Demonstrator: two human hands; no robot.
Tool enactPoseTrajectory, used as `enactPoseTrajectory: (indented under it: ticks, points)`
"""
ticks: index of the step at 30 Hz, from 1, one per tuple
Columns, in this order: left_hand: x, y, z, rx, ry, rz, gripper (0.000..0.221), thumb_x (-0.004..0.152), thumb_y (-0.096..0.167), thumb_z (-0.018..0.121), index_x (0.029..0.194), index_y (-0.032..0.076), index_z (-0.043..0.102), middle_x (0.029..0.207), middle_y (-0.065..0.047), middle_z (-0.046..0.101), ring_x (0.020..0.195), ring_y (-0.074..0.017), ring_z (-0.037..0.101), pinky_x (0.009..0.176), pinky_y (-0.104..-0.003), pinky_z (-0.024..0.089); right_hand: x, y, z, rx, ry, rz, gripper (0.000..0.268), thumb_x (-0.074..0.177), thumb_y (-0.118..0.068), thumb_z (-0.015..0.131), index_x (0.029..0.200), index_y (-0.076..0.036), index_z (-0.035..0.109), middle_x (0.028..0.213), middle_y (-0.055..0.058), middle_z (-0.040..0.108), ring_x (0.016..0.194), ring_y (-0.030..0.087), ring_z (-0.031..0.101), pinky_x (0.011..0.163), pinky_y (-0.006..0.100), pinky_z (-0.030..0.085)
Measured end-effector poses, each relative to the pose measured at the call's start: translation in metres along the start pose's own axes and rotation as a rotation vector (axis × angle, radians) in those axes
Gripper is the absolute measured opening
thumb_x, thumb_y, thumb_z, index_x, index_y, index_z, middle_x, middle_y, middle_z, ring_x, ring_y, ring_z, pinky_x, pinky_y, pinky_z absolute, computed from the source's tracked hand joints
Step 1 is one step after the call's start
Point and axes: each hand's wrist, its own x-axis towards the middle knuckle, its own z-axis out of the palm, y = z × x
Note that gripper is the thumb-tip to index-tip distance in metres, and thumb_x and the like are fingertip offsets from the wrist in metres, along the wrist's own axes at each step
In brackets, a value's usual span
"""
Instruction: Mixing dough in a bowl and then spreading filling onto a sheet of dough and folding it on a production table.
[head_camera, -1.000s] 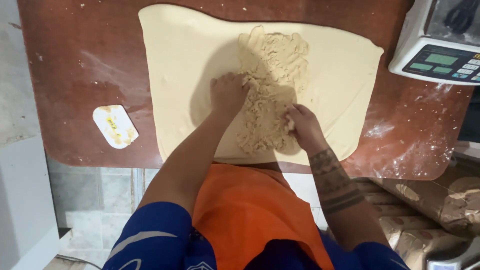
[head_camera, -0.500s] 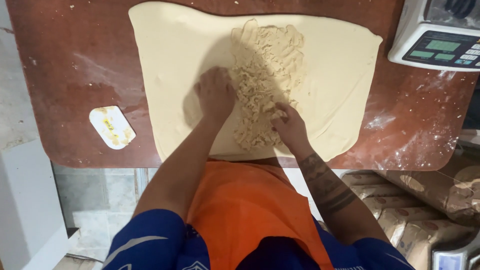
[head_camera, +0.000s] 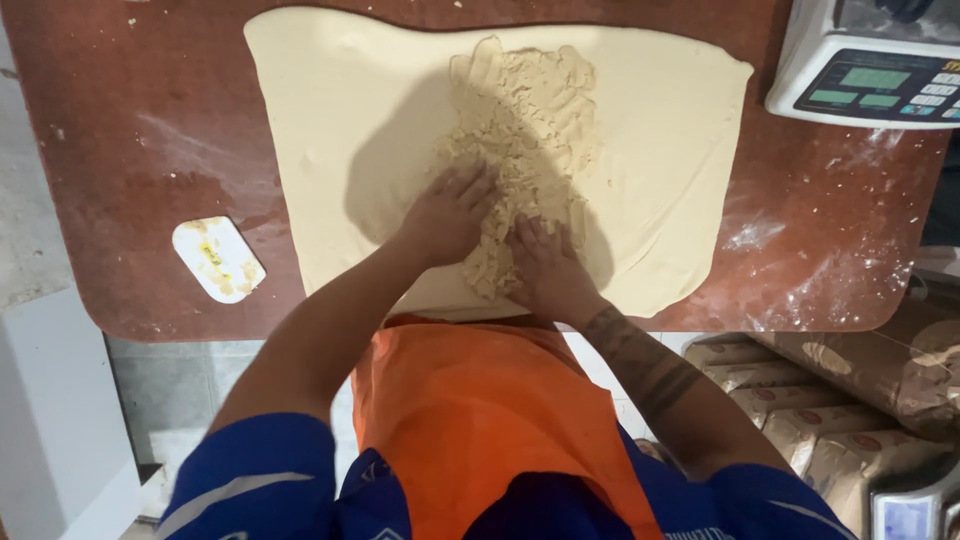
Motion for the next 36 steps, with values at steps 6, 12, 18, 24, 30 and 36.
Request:
enactPoseTrajectory:
  ticks: [6, 12, 18, 24, 30, 36]
  points:
    - [-0.019, 0.019, 0.009, 0.096, -0.005, 0.211, 0.066, 0.102, 0.053, 0.049, 0.158, 0.021, 0.04, 0.169, -0.003, 0.029, 0.157, -0.0264, 0.021, 0.129, -0.053, 0.016, 0.007, 0.028, 0.015, 0.002, 0.272, 0.111, 0.061, 0.094, -0.045, 0.064, 0.147, -0.016, 0.056, 0.152, 0.009, 0.056, 0.142, 0.027, 0.051, 0.124, 0.057, 0.023]
    - [-0.043, 0.025, 0.019, 0.063, -0.102, 0.092, 0.067, 0.104, 0.056, 0.041, 0.16, 0.019, 0.035, 0.17, -0.004, 0.026, 0.159, -0.0252, 0.014, 0.129, -0.054, 0.013, 0.007, 0.021, 0.014, -0.154, 0.101, -0.029, 0.104, 0.08, -0.062, 0.068, 0.161, -0.007, 0.032, 0.167, 0.021, 0.03, 0.153, 0.041, 0.03, 0.116, 0.07, 0.03]
    - [-0.023, 0.034, 0.019, 0.067, 0.352, 0.078, 0.054, 0.101, 0.035, 0.053, 0.147, 0.006, 0.05, 0.16, -0.018, 0.033, 0.151, -0.0385, 0.033, 0.117, -0.06, 0.037, 0.037, 0.021, 0.002, -0.095, 0.391, 0.092, 0.063, 0.103, -0.062, 0.052, 0.141, -0.012, 0.059, 0.147, 0.015, 0.058, 0.142, 0.033, 0.051, 0.12, 0.069, 0.021]
    - [-0.007, 0.026, -0.008, -0.05, -0.133, -0.208, 0.081, 0.1, 0.052, 0.046, 0.164, 0.007, 0.023, 0.172, -0.015, 0.015, 0.16, -0.031, 0.009, 0.13, -0.053, 0.009, 0.036, 0.04, -0.006, -0.053, 0.137, 0.063, 0.088, 0.094, -0.056, 0.062, 0.162, -0.009, 0.03, 0.17, 0.019, 0.022, 0.156, 0.039, 0.024, 0.12, 0.072, 0.016]
    - [0.005, 0.013, -0.02, -0.021, 0.127, -0.203, 0.064, 0.102, 0.038, 0.047, 0.156, 0.005, 0.042, 0.166, -0.015, 0.032, 0.155, -0.0321, 0.029, 0.127, -0.057, 0.014, 0.011, 0.047, -0.016, -0.191, 0.081, 0.255, 0.094, 0.092, -0.059, 0.058, 0.163, -0.007, 0.026, 0.17, 0.02, 0.023, 0.157, 0.036, 0.023, 0.125, 0.065, 0.016]
    - [0.008, 0.0, -0.025, -0.176, -0.1, -0.315, 0.09, 0.1, 0.055, 0.047, 0.166, 0.005, 0.013, 0.173, -0.019, 0.004, 0.16, -0.0369, 0.002, 0.13, -0.056, 0.007, -0.009, 0.02, 0.015, -0.384, 0.222, 0.295, 0.113, 0.08, -0.07, 0.061, 0.164, -0.003, 0.026, 0.166, 0.021, 0.032, 0.154, 0.037, 0.029, 0.122, 0.061, 0.03]
